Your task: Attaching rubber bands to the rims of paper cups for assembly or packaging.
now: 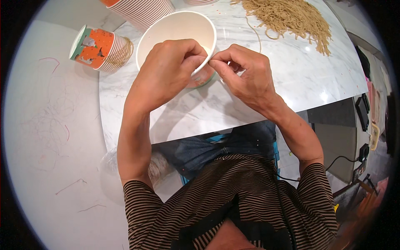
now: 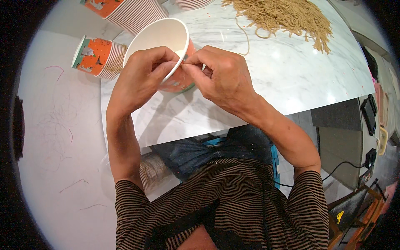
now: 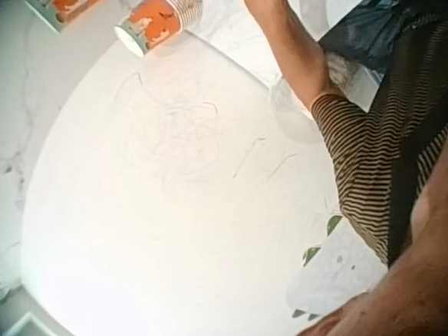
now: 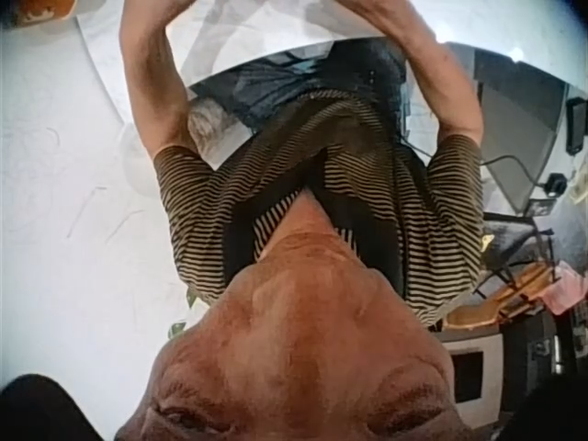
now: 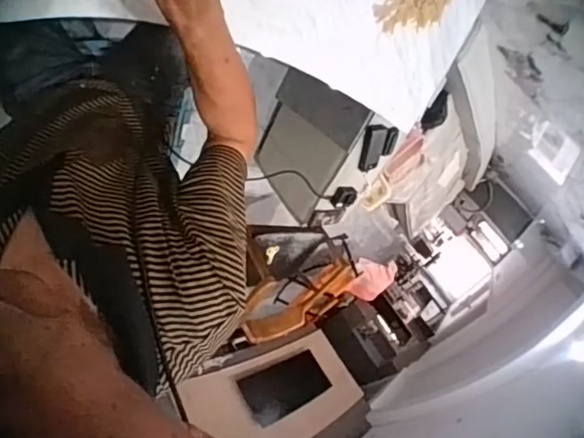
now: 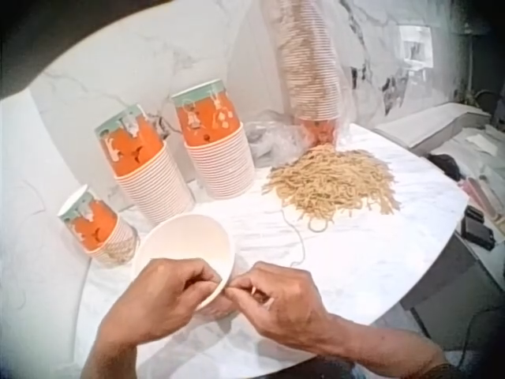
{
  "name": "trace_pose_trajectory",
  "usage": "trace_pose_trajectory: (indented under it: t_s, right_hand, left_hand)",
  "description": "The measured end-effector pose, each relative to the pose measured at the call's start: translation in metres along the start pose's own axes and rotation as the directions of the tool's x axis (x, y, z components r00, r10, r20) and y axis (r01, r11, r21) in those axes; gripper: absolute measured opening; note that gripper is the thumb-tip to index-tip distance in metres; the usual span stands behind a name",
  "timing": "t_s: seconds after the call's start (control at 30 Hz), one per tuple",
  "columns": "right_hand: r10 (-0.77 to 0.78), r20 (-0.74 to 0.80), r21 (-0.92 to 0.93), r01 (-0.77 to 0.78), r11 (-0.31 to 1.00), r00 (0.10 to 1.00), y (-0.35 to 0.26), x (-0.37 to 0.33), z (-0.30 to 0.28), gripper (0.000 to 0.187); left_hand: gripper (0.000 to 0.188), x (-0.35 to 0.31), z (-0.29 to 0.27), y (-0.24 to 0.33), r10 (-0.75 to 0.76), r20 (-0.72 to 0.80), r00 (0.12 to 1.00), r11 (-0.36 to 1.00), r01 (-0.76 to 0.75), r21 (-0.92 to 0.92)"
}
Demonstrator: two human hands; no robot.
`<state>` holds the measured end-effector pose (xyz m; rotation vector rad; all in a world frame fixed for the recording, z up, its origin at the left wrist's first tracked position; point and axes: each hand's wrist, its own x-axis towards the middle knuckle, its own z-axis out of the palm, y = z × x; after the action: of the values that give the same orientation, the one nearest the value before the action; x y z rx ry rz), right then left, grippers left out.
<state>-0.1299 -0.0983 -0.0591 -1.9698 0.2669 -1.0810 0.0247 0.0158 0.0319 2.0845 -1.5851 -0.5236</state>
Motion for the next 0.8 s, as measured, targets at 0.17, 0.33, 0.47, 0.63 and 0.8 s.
trace_pose_trajectory:
  t_s: [0.17,0.33,0.47,0.63,0.8]
  right_hand:
    - [0.285,0.213,0.193,-0.326,0.926,0.935,-0.002,-0.002,-0.006,0.022]
    - [0.402,0.272,0.38,-0.482,0.789,0.874,-0.015,0.005,-0.018,0.037]
    - [0.3,0.175,0.205,-0.332,0.921,0.938,-0.021,0.015,-0.017,0.041]
    - [0.145,0.267,0.131,-0.185,0.974,0.953,-0.033,0.03,-0.005,0.027]
    - [0.193,0.233,0.244,-0.249,0.937,0.953,-0.035,0.03,0.006,0.022]
  left_hand:
    - [0.018,-0.003,-0.003,-0.009,0.018,-0.063,0.998,1.0,-0.018,-0.002]
    - [0.018,-0.015,-0.015,-0.019,-0.083,-0.151,0.985,0.967,0.043,-0.25]
    - [0.017,-0.025,-0.024,-0.014,-0.112,-0.132,0.985,0.944,0.064,-0.323]
    - [0.014,-0.034,-0.027,-0.01,0.007,-0.024,1.0,0.895,-0.017,-0.447]
    - [0.013,-0.036,-0.03,-0.013,-0.041,-0.112,0.993,0.89,-0.015,-0.456]
